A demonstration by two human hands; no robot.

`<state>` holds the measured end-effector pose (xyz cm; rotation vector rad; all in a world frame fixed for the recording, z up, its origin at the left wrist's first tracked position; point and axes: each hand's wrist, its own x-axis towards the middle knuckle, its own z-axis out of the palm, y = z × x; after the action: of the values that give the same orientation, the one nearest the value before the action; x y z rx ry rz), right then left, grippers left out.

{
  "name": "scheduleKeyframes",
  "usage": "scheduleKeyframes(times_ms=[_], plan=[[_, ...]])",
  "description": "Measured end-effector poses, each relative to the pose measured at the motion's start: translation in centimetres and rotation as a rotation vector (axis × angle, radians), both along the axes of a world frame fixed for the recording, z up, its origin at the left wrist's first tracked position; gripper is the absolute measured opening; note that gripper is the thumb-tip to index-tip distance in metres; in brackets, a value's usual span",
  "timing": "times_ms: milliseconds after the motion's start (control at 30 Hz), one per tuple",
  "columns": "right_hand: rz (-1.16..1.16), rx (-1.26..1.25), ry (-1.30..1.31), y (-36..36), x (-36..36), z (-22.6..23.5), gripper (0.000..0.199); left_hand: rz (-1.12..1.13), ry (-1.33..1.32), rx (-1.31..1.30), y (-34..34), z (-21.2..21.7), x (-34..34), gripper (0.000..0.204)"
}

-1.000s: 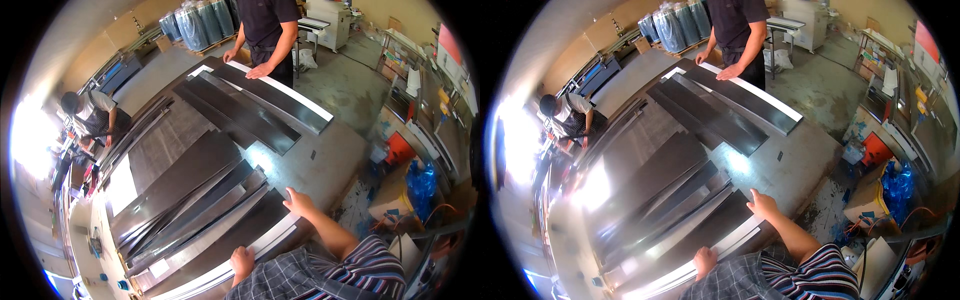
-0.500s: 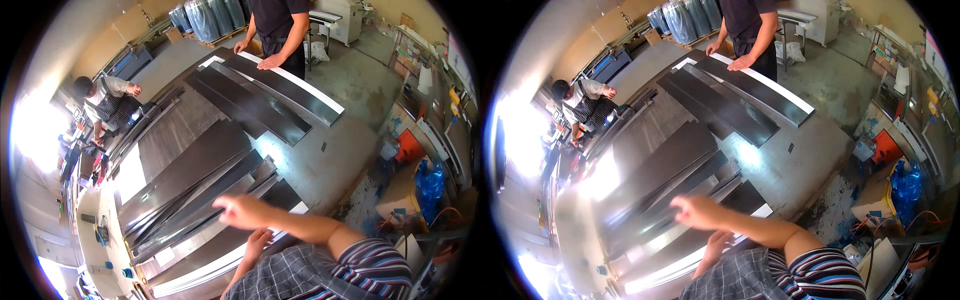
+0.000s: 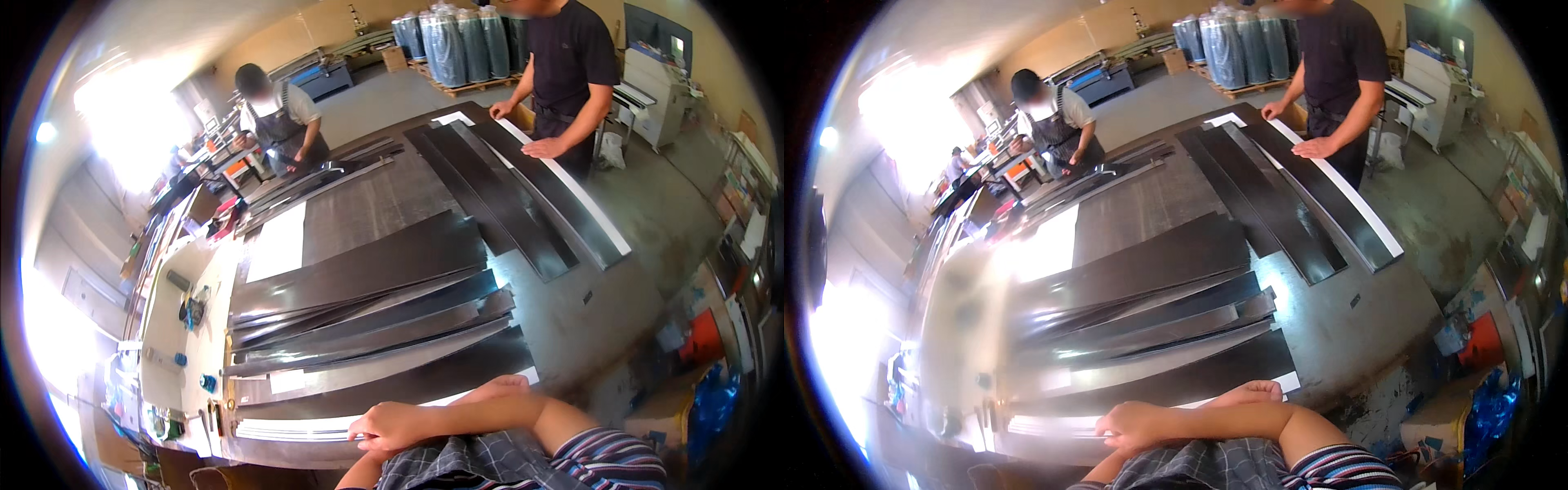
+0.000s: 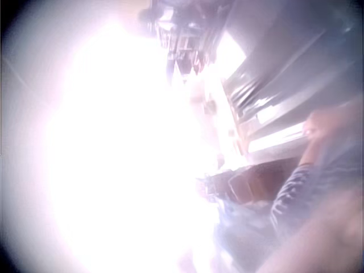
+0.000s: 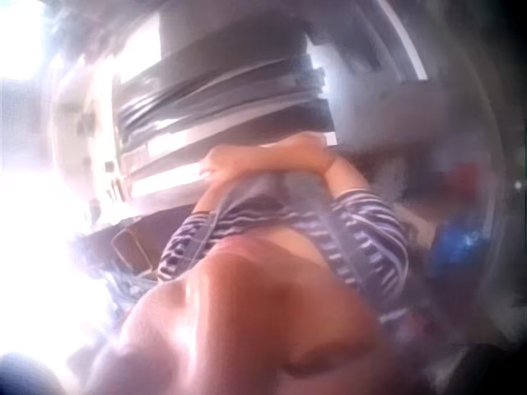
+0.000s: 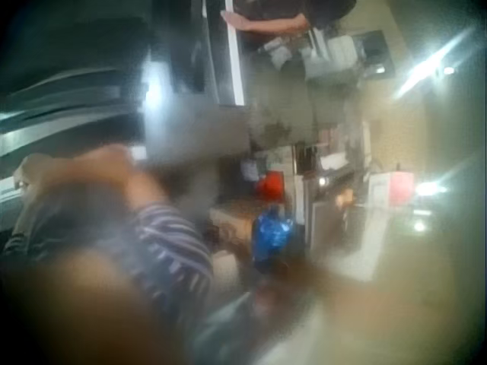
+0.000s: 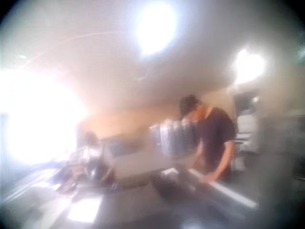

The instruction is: The person repeatedly applies and removes a long white protective strip along the edge of a large dark glass panel on a workbench. They smooth the strip with their hands, peel it back, and reposition it multiple times. Two coworkers are visible in the background performing similar tasks on adjacent panels.

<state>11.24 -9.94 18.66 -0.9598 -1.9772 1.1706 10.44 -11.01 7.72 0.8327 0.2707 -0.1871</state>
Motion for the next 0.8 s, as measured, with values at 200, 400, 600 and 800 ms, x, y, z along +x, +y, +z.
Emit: scheduleKeyframes(times_ms=[200,400,600,800], plan=[[-0.011,0.042,0.021,0.0,-0.7,0.2,0.025,-0.015,-0.022,-0.023,-0.2,0.4,0.3,0.021],[-0.005,0.05,0.066,0.2,-1.5,-1.2,0.024,-0.013,-0.038,-0.02,-0.7,0.4,0.1,0.023],[-0.033,0.017,0.098,-0.3,-1.0,-0.8,0.024,-0.046,-0.02,-0.026,-0.6,0.3,0.0,0.025],[-0.003,-0.027,0.082,-0.2,-1.0,-0.4,0.026,-0.06,-0.004,-0.039,-0.5,0.2,0.0,0.026]])
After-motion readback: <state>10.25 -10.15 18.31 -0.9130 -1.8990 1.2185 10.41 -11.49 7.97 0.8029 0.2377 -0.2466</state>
